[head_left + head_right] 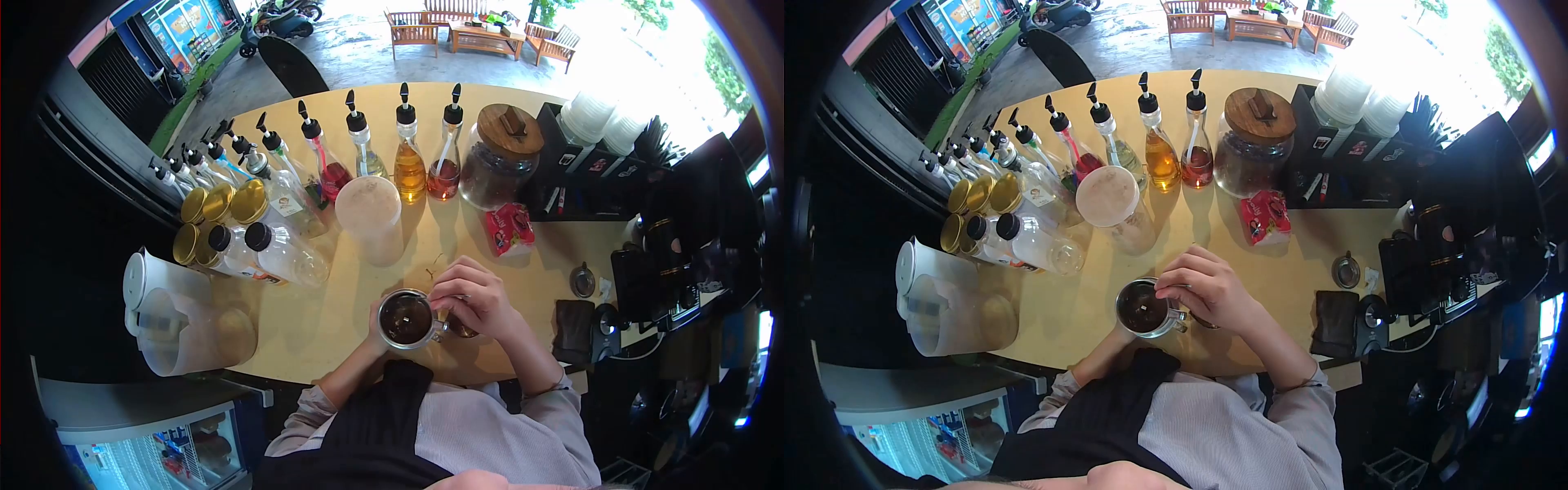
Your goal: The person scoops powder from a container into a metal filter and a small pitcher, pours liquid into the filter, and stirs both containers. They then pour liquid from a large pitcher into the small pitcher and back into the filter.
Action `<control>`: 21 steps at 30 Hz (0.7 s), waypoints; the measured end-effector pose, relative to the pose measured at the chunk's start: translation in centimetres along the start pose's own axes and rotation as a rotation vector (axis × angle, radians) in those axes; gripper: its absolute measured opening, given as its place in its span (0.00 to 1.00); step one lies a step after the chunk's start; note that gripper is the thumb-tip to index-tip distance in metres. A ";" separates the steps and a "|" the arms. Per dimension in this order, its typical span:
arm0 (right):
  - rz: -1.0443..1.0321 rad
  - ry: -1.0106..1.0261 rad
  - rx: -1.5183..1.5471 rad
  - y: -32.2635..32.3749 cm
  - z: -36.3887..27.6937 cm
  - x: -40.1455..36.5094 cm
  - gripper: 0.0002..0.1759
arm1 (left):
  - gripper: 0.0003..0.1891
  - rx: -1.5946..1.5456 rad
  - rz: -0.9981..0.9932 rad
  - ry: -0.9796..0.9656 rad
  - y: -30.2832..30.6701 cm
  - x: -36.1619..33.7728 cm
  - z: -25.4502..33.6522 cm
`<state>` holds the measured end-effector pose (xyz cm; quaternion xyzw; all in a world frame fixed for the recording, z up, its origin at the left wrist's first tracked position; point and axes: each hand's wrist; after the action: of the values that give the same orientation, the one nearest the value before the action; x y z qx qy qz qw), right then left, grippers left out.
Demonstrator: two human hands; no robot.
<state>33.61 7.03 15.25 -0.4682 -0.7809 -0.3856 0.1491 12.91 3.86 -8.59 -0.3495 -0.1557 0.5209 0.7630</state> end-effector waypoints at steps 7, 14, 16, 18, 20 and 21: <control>-0.047 0.124 -0.079 -0.1 -0.1 0.1 0.08 | 0.30 -0.222 0.014 0.021 -0.5 0.4 -0.3; 0.042 0.325 -0.355 -0.7 -0.9 -1.2 0.12 | 0.30 -0.026 0.011 -0.077 0.2 0.0 -0.6; 0.057 0.365 -0.379 -1.2 -1.1 -2.2 0.12 | 0.30 0.018 0.016 -0.102 0.3 -0.2 -0.6; 0.100 0.405 -0.412 -1.9 -1.0 -3.0 0.12 | 0.30 0.053 0.017 -0.124 0.4 -0.3 -0.6; 0.075 0.281 -0.314 -2.2 -0.8 -3.2 0.13 | 0.30 0.082 0.022 -0.139 0.5 -0.4 -0.7; 0.052 0.157 -0.218 -2.3 -0.8 -3.2 0.13 | 0.30 0.096 0.021 -0.144 0.6 -0.4 -0.8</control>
<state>33.18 3.83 12.81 -0.4700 -0.7079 -0.4996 0.1682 12.78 3.37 -9.53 -0.2755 -0.1815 0.5595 0.7604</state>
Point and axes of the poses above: each hand's wrist, its own x-axis towards the middle knuckle, its own y-axis out of the back of the hand, z = x × y, and after that the axes turned 3 degrees about -z, right-handed
